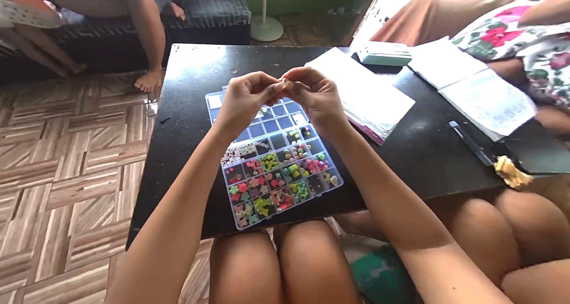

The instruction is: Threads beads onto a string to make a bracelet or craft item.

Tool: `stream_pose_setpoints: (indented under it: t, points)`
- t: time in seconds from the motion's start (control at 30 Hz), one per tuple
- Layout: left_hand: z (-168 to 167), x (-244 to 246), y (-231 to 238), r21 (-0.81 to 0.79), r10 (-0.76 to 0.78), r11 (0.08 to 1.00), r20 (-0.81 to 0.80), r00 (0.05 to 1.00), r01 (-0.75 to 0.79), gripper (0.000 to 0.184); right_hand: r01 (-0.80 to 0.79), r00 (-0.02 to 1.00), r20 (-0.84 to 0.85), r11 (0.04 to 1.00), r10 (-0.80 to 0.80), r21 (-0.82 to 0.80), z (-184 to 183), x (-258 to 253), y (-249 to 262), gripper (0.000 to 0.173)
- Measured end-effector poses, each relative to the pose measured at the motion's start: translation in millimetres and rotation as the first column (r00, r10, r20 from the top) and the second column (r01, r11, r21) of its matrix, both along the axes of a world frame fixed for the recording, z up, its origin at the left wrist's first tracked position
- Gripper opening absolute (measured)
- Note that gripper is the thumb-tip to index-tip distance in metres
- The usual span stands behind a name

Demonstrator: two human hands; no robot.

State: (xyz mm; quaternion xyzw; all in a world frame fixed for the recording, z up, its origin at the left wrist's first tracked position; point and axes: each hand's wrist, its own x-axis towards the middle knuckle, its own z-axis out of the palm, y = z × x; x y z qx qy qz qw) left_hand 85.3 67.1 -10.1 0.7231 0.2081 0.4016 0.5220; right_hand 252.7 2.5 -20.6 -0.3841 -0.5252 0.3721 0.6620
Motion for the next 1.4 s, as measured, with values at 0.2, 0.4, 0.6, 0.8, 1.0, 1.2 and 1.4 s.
stream_pose_setpoints:
  t: [0.2,0.4,0.6,0.8,1.0,1.2,1.4]
  points:
    - [0,-4,2,-0.078,-0.006,0.997,-0.006,1.0,0.006,0.007,-0.019,0.993,0.122,0.998,0.01,0.068,-1,4,2,0.016]
    - [-1,-8,4,-0.13,-0.043,0.991,-0.089,0.995,0.031,0.01,-0.006,0.922,0.378,0.975,-0.081,0.222,-5,7,2,0.006]
    - [0,-16,4,-0.101,-0.087,0.992,-0.179,0.98,0.069,0.01,-0.016,0.694,0.684,0.946,-0.222,0.323,-1,11,-2,0.004]
    - [1,-24,8,-0.021,-0.111,0.994,-0.252,0.961,0.109,0.011,0.057,0.859,0.47,0.949,-0.205,0.31,4,13,-2,0.012]
    - [6,-33,14,0.193,0.062,0.981,-0.399,0.915,0.018,0.013,0.246,0.969,-0.064,0.961,-0.24,0.129,23,11,-12,0.008]
    - [3,-51,32,0.495,0.324,0.865,-0.435,0.84,-0.077,0.021,0.163,0.98,-0.128,0.983,-0.152,0.084,18,1,-10,0.007]
    - [-11,-45,37,0.587,0.291,0.807,-0.486,0.824,0.061,0.016,0.065,0.997,0.024,0.989,-0.069,0.134,6,-15,-8,0.006]
